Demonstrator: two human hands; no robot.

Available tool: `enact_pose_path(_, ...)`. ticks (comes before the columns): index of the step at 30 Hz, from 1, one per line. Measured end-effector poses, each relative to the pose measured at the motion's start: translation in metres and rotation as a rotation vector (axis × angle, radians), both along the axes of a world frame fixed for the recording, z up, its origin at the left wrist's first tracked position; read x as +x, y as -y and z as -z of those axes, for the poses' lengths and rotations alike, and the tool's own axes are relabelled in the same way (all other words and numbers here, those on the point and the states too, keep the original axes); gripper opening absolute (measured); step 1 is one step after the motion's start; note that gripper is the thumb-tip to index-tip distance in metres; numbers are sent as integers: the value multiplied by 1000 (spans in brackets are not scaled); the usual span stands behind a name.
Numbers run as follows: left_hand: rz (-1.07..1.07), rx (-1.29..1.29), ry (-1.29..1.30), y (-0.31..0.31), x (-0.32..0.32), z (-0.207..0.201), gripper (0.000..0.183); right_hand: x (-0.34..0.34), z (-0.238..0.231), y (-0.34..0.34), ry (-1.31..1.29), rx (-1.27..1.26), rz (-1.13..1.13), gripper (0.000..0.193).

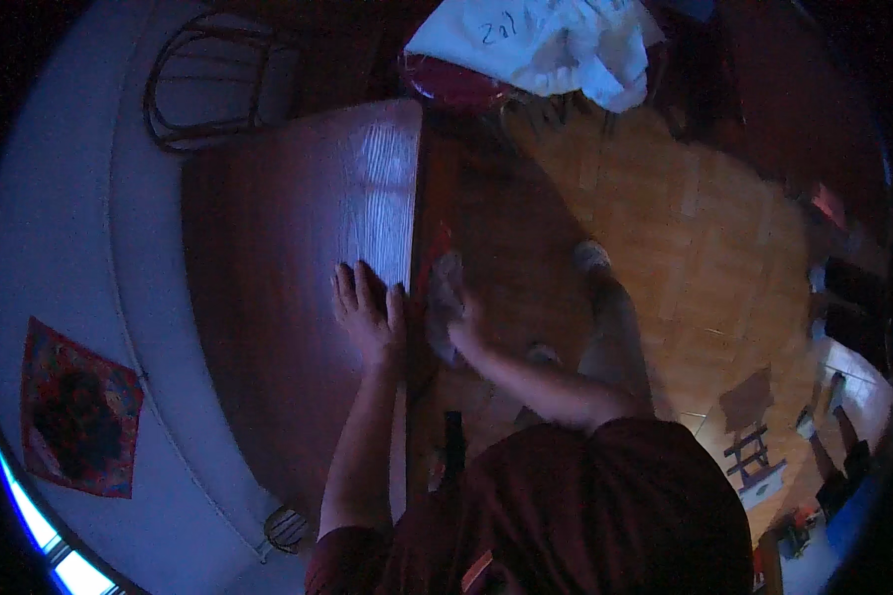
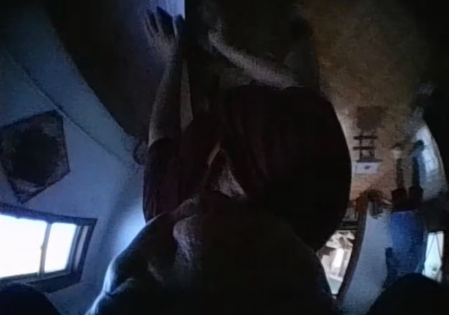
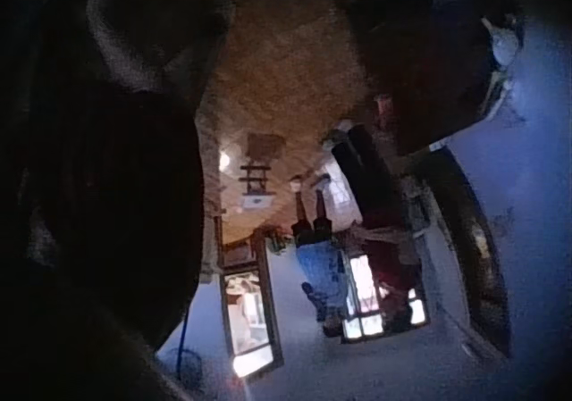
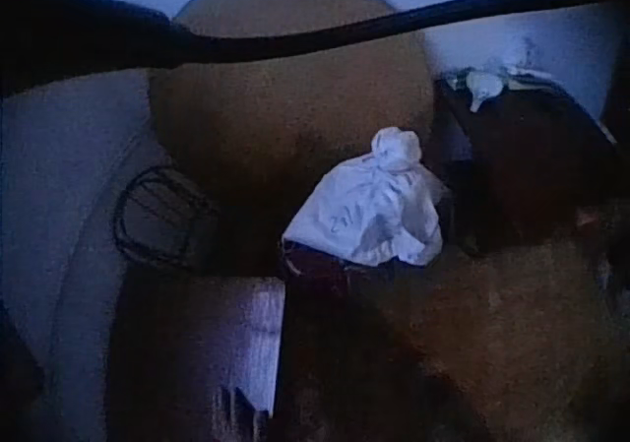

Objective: The person wipes the surface of a wooden table using a white cloth. They move the cloth back and forth across the table, covering different areas and occasionally adjusting their grip. A small container with a blue lid is visible on the table but is not handled during the clip.

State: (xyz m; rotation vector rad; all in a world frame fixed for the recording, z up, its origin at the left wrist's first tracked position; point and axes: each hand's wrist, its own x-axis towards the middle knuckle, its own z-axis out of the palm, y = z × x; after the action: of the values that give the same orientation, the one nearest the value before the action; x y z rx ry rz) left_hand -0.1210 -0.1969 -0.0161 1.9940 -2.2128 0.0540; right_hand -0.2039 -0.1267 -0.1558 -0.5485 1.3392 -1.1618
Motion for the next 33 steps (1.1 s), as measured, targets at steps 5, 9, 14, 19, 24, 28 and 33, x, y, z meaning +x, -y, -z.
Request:
enact_pose_path(5, 20, -62, -126, 14, 4, 5, 54, 27, -32, -44, 203, 43, 165, 49)
enact_pose_path(9, 45, 86, -567, -13, 37, 14, 51, -31, -78, 58, 440, 99, 206, 44)
enact_pose_path(14, 266, 118, -184, -111, 38, 3, 59, -78, -66, 133, 152, -271, 262, 42)
enact_pose_path(19, 189, 161, 52, -140, 46, 7, 67, 16, -56, -35, -165, -327, 81, 65)
enact_pose_path(24, 192, 152, 59, -153, 49, -2, 68, 13, -80, -42, 317, -151, 161, 57)
enact_pose_path(28, 199, 131, 43, -146, 46, -5, 66, -43, -62, 117, 188, -350, 351, 54)
enact_pose_path(33, 225, 102, 40, -139, 38, -1, 62, -114, -61, 207, -142, -349, 326, 44)
